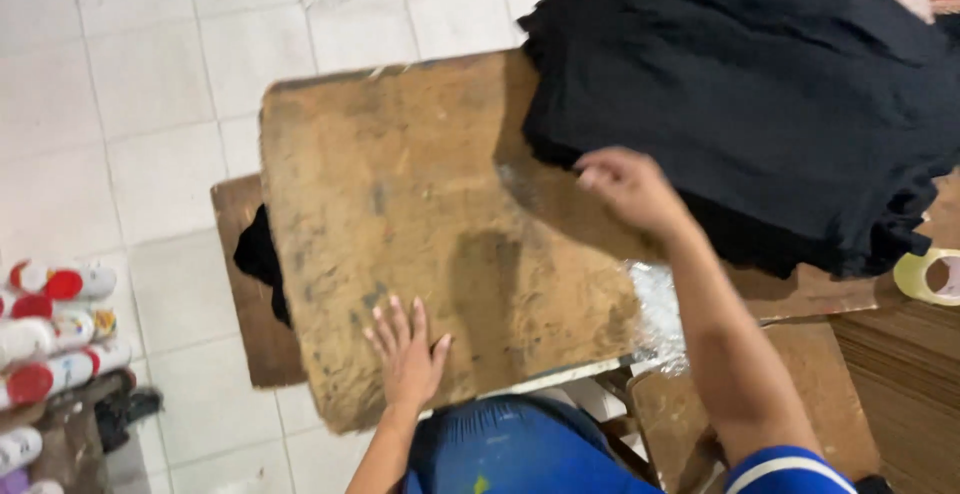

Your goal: The person irons a black t-shirt on a wooden board, places a small rectangular sticker on the sleeve, and presses it with an iron. The person repeats this process on a second black t-shirt, smoothing the fabric and applying heat to the sticker.

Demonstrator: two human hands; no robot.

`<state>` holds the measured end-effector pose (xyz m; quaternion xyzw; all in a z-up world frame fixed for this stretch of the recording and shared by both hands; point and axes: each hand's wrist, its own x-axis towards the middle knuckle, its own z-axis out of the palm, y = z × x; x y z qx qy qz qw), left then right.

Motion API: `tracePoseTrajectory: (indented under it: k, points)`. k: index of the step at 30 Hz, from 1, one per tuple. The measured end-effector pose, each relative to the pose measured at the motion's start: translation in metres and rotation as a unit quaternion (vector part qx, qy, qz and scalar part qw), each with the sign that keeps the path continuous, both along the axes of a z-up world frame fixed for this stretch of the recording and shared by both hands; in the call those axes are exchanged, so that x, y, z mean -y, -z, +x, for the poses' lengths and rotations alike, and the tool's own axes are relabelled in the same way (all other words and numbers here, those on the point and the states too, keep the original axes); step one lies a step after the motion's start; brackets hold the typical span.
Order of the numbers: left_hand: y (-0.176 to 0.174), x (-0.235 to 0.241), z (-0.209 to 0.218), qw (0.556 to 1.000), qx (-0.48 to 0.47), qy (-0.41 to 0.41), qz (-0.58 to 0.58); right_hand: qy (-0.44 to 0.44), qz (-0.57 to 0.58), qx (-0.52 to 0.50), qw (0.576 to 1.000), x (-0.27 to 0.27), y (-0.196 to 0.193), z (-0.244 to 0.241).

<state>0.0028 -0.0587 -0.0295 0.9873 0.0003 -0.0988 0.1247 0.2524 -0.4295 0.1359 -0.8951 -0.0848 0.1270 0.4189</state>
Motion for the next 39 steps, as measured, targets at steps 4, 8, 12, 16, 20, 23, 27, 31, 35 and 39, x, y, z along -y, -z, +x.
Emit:
tracePoseTrajectory:
  k: [4, 8, 12, 16, 20, 23, 27, 31, 35, 39]
  points:
    - [-0.003, -0.009, 0.002, 0.996, -0.082, -0.018, -0.030, 0.180, -0.048, 0.296, 0.937, 0.133, 0.010, 0.099]
    - [-0.015, -0.008, 0.014, 0.988, -0.150, -0.022, -0.001, 0.207, -0.246, 0.357, 0.877, 0.217, 0.002, 0.177]
    - [-0.055, 0.004, 0.035, 0.959, -0.270, -0.083, -0.023, 0.209, -0.373, 0.367, 0.826, 0.235, -0.001, 0.230]
    - [-0.068, 0.011, 0.045, 0.932, -0.343, -0.114, -0.019, 0.121, -0.448, 0.373, 0.803, 0.208, -0.003, 0.269]
    - [-0.041, 0.002, 0.034, 0.942, -0.317, -0.111, -0.020, 0.166, -0.515, 0.384, 0.748, 0.185, 0.009, 0.286]
    - [-0.036, 0.006, 0.038, 0.940, -0.320, -0.113, 0.022, 0.214, -0.542, 0.414, 0.699, 0.150, 0.004, 0.278]
    - [-0.031, 0.005, 0.040, 0.928, -0.352, -0.115, 0.045, 0.287, -0.452, 0.481, 0.694, 0.131, 0.010, 0.263]
    - [0.007, -0.013, 0.023, 0.947, -0.296, -0.102, 0.067, 0.307, -0.347, 0.389, 0.796, 0.117, 0.027, 0.271]
    - [0.000, -0.008, 0.028, 0.945, -0.302, -0.103, 0.068, 0.346, -0.230, 0.341, 0.843, 0.095, 0.022, 0.263]
    - [-0.026, 0.005, 0.041, 0.931, -0.336, -0.127, 0.059, 0.446, 0.256, 0.245, 0.822, 0.110, 0.006, 0.256]
